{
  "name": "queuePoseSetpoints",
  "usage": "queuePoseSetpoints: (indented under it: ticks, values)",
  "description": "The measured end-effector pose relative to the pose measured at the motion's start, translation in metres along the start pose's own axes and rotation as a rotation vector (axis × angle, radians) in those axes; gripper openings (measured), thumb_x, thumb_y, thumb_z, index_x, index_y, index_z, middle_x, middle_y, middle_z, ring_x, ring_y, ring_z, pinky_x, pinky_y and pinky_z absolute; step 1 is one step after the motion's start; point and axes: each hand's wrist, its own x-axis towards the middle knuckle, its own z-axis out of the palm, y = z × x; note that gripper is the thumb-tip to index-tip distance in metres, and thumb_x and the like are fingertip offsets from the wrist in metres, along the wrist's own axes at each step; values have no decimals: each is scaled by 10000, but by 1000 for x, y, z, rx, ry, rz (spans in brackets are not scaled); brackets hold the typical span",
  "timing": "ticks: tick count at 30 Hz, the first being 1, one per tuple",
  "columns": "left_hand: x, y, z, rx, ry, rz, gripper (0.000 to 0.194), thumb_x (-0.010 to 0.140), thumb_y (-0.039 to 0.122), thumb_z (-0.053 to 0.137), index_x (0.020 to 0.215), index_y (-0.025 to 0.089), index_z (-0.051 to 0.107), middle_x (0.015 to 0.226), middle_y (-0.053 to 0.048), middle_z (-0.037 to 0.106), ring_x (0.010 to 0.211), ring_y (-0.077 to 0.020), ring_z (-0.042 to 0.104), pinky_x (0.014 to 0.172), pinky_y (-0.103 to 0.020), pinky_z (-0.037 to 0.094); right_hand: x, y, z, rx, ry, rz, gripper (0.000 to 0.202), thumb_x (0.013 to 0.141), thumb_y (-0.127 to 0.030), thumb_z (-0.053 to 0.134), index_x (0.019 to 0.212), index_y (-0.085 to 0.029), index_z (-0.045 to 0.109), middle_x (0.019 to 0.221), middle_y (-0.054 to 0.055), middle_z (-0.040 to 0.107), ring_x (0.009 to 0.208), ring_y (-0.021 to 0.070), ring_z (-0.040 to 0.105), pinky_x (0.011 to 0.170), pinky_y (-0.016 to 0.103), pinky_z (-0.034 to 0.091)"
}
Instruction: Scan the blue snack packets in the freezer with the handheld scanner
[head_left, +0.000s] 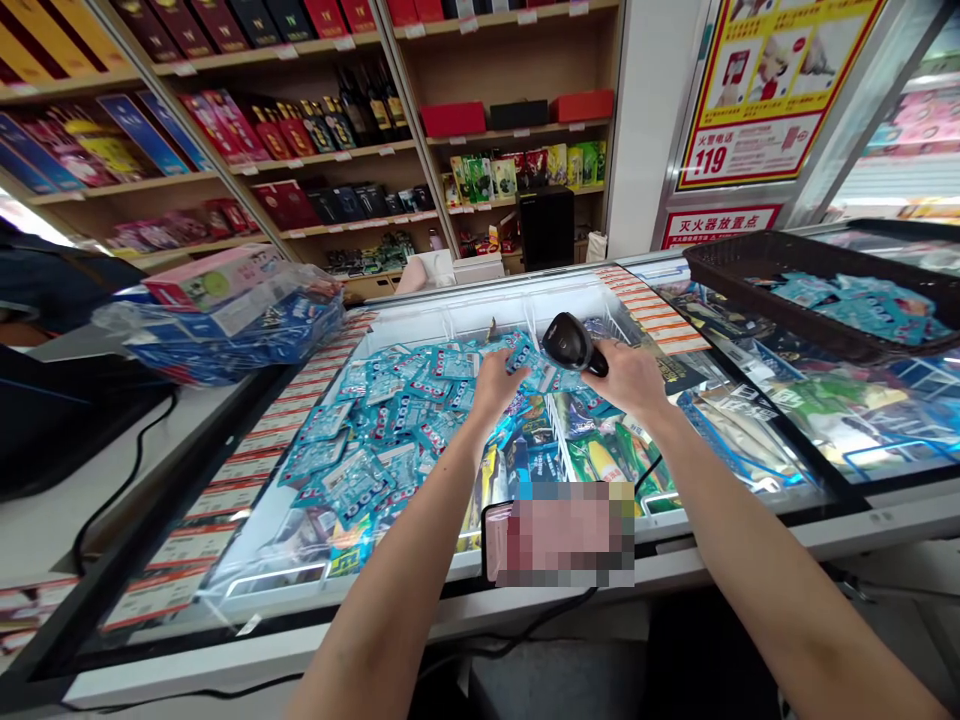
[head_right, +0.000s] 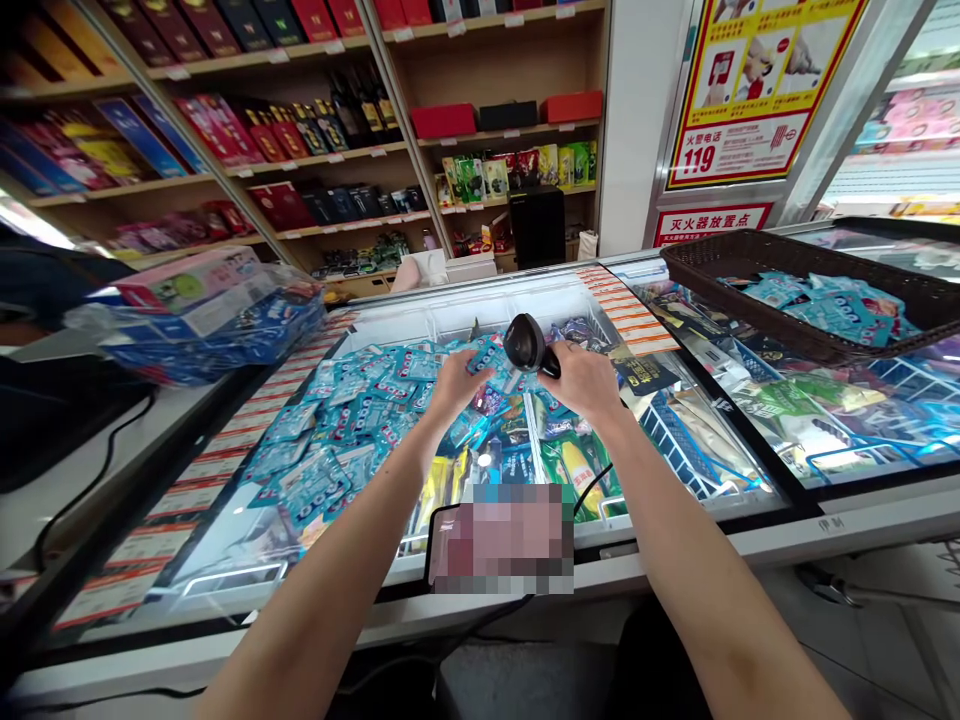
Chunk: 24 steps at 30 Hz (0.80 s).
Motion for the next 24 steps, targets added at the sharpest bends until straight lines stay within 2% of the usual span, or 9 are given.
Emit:
queuePoseSetpoints:
  ticks: [3,5,7,13,18,24]
  values:
    - [-11,-7,-6,-229,75,-98,243,764,376,561,920,189,555,782,-16,594,607,-144,574,599,-288,447,-1,-1,1,8,-21,6,350,762,-429,532,1006,-189,604,887,80,670,743,220,605,615,299,372]
    - [-18,-13,-6,-384,122,-156,239,779,363,541,943,192,512,833,-17,595,603,-128,586,564,-268,456,-1,-1,1,11,-31,0,343,760,-427,533,999,-190,602,883,76,670,751,221,607,622,300,375]
    - [-23,-17,-4,-477,141,-154,224,784,348,537,939,197,481,853,-14,595,644,-123,595,574,-257,470,-1,-1,2,16,-29,-8,335,761,-422,531,991,-190,602,877,72,672,750,219,610,622,298,376]
    - [-28,-23,-3,-494,121,-130,217,797,354,537,921,205,439,775,7,570,660,-116,574,577,-239,449,-2,-2,5,34,10,-40,344,749,-429,544,983,-184,603,829,64,675,711,207,613,589,289,369]
    - [-29,-20,-4,-449,174,-119,204,786,335,563,889,195,456,707,22,517,634,-108,521,577,-234,409,-4,-4,6,61,49,-91,361,752,-464,542,967,-182,607,802,59,671,690,203,614,567,283,358]
    - [-32,-15,-7,-449,201,-110,174,779,314,571,863,195,476,671,29,494,623,-111,501,583,-238,393,-7,-6,6,46,43,-138,336,734,-421,564,966,-182,602,798,54,669,697,205,616,563,279,348]
